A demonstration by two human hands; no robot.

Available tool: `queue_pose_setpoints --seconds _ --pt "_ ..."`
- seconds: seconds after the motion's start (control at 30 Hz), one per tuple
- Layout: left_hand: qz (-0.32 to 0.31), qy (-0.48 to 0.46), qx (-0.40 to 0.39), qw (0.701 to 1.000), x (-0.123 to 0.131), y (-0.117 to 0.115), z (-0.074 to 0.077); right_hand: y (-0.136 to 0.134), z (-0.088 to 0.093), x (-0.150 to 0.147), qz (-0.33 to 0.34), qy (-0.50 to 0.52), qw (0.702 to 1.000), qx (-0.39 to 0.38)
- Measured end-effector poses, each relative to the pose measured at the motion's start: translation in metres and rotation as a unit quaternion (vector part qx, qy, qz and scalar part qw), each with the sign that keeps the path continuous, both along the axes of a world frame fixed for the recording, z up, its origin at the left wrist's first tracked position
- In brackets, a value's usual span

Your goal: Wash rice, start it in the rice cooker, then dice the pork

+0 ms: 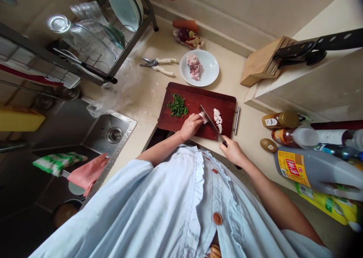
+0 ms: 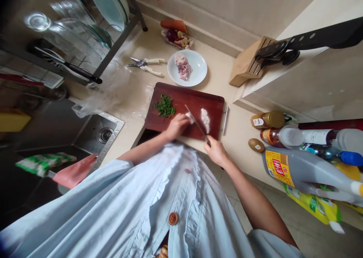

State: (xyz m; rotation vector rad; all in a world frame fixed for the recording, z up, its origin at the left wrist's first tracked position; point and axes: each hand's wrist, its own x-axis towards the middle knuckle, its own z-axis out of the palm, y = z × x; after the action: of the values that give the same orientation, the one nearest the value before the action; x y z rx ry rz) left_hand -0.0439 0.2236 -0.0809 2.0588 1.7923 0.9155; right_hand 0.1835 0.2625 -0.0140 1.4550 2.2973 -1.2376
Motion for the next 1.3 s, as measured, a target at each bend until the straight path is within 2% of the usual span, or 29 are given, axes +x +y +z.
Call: queue_pose_setpoints --seconds 0.13,0.23,0.4,0.63,0.87,0.97,1.13,1.3 --pt "0.042 -0.024 0.035 0.998 -0.004 -0.004 0.005 0.003 0.008 -0.006 -0.030 0.002 0.998 0.051" --pt "0.077 -0.020 0.035 0.996 -0.007 0.001 0.005 0.003 0.019 -0.012 -0.029 0.001 0.997 0.073" --pt "0.054 0.002 -0.008 0.999 -0.007 0.018 -0.001 0.003 0.031 -0.010 0.000 0.006 0.999 0.054" --pt "0.061 0.005 -0.018 0.998 -0.009 0.011 -0.001 -0.001 0.028 -0.008 0.016 -0.015 0.999 0.037" --pt "0.049 0.016 -0.027 0.998 -0.010 0.011 -0.004 0.003 0.034 0.003 0.061 -0.051 0.997 0.015" --pt "0.048 0.010 -0.035 0.998 -0.011 0.012 -0.005 0.009 0.028 -0.008 0.067 -0.047 0.997 0.004" --pt "0.045 0.001 -0.039 0.998 -0.012 0.013 -0.004 0.020 0.013 -0.038 0.078 -0.037 0.995 0.043" --pt "0.054 0.003 -0.036 0.998 -0.011 0.013 -0.005 0.022 0.023 -0.021 0.072 -0.032 0.997 -0.009"
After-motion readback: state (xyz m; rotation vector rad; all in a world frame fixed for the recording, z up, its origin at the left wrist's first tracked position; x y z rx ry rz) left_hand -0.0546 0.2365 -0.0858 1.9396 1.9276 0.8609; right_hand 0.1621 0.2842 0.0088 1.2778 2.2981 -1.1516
